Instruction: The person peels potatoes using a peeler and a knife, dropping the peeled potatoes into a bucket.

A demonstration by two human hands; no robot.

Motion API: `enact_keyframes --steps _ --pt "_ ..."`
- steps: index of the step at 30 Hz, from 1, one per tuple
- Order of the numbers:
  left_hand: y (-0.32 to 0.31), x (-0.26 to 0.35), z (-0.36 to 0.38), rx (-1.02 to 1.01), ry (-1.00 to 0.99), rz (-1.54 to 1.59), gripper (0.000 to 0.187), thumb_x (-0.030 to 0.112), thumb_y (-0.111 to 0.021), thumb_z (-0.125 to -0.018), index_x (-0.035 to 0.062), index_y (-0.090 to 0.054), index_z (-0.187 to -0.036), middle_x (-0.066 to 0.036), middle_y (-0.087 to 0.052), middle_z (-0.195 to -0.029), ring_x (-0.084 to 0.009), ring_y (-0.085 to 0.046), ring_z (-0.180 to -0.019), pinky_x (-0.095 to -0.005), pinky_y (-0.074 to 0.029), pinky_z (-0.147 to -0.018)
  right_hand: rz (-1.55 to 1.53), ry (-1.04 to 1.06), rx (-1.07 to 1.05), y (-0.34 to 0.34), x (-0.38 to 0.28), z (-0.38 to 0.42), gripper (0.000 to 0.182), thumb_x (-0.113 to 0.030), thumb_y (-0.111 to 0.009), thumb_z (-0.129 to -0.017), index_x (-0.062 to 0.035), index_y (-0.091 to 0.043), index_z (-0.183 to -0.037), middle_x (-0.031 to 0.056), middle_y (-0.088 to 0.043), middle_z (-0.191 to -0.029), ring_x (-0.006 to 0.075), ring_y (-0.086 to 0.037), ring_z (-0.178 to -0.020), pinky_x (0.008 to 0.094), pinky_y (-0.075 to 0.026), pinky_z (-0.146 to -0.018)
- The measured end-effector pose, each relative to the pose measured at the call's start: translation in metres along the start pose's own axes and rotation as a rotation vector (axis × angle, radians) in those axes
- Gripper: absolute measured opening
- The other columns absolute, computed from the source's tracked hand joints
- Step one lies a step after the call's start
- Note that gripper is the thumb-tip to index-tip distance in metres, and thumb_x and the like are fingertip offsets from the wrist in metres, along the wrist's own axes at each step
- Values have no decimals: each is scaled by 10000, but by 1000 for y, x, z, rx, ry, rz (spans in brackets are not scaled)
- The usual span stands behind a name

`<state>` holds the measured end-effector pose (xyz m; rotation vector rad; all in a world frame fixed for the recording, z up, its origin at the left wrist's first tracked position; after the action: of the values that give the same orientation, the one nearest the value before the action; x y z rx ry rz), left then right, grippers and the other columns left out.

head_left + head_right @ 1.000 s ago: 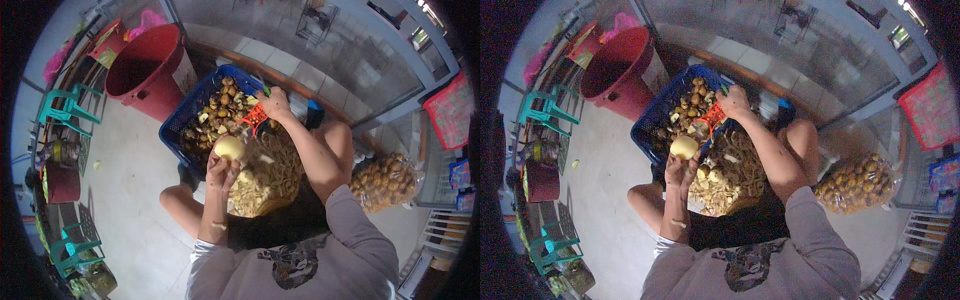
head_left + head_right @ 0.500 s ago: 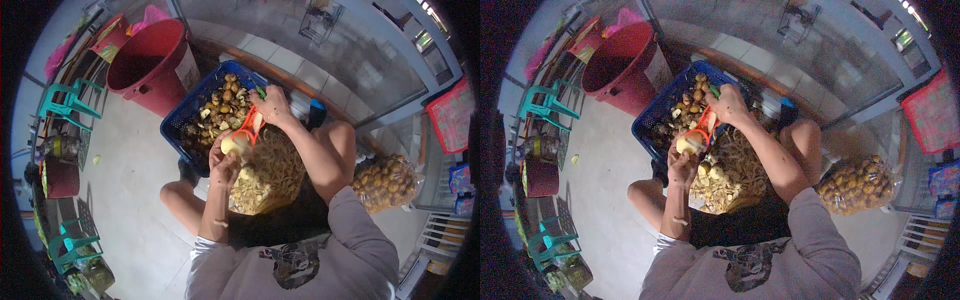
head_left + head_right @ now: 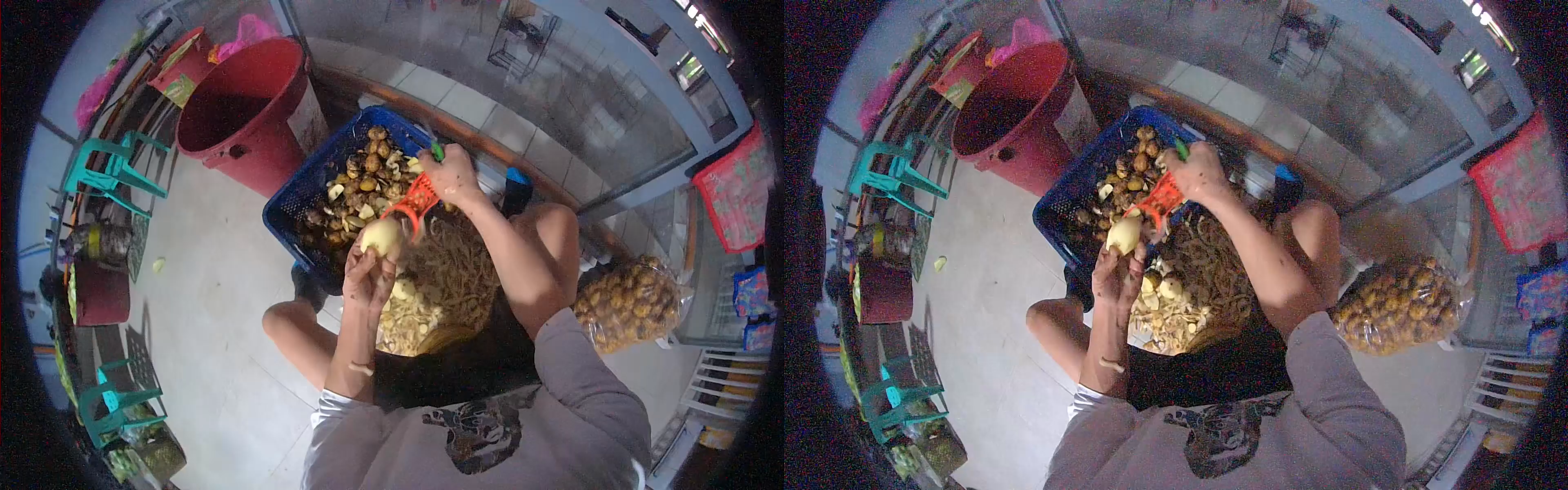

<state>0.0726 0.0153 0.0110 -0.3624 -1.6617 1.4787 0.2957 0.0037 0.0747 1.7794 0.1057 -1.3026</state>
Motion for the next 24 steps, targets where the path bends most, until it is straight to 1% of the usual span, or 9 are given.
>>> enact_keyframes --steps 2,8,10,11,13,14,21,23,24 --pt "11 -2 -2 64 -83 -76 603 91 -764 -763 -33 -468 -1274 -167 -568 -1242 -270 -582 -1144 -405 -449 -1048 28 125 -60 8 -43 21 434 -302 -587 -882 46 -530 -628 166 -507 -526 264 -515 -504 460 -422 -576" --pt "-10 4 -1 -53 -35 109 675 104 -774 -767 -80 -419 -1311 -201 -542 -1278 -313 -536 -1214 -411 -437 -1071 0 4 81 -10 48 -31 456 -329 -602 -868 54 -518 -635 190 -498 -532 275 -502 -516 460 -418 -598" --pt "-13 11 -1 -36 -15 56 681 94 -762 -779 -95 -397 -1323 -207 -540 -1274 -323 -527 -1222 -388 -468 -1046 55 -11 105 -7 38 -22 447 -337 -609 -864 57 -528 -667 205 -523 -580 286 -522 -560 460 -417 -613" --pt "0 12 -4 -7 -42 69 654 93 -760 -782 -47 -428 -1329 -186 -546 -1275 -297 -544 -1200 -385 -463 -1052 54 -12 94 -6 33 -17 447 -337 -609 -864 57 -528 -667 205 -523 -580 286 -522 -560 460 -417 -613" --pt "9 18 -4 77 -144 -89 618 101 -763 -786 -22 -463 -1313 -144 -561 -1257 -265 -571 -1156 -382 -455 -1047 12 54 80 -3 22 -16 439 -344 -610 -865 53 -540 -692 211 -540 -607 319 -540 -585 466 -416 -621" --pt "11 21 -5 74 -150 -93 618 101 -763 -786 -22 -463 -1313 -144 -561 -1257 -265 -571 -1156 -382 -455 -1047 -23 -8 -20 -7 24 -17 454 -349 -611 -868 66 -540 -700 218 -548 -618 340 -546 -600 467 -425 -635" --pt "0 22 1 41 -136 -395 680 171 -858 -696 -15 -513 -1252 -77 -595 -1180 -216 -580 -1103 -346 -460 -977 -46 95 -21 -8 -7 3 508 -407 -660 -818 73 -552 -693 208 -542 -595 319 -544 -589 464 -440 -652" --pt "-12 20 2 -48 -167 -463 659 164 -860 -693 -11 -527 -1234 -82 -595 -1182 -204 -585 -1075 -331 -459 -949 5 63 -60 -10 -8 0 507 -398 -646 -835 80 -552 -695 210 -546 -605 304 -554 -602 460 -441 -649" --pt "-13 20 1 -60 -206 -581 676 254 -853 -708 -12 -520 -1233 -94 -616 -1161 -206 -600 -1081 -337 -470 -963 56 33 -103 -10 -10 0 507 -389 -633 -852 87 -552 -697 212 -551 -614 290 -564 -615 455 -443 -646"
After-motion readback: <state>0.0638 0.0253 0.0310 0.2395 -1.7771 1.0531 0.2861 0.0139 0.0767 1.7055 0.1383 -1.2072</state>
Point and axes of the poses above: each hand's wrist, its own z-axis away from the middle knuckle, its own y-axis out of the back of the hand, x = y × z, the point moved 7 cm from there along -z, towards the middle knuckle
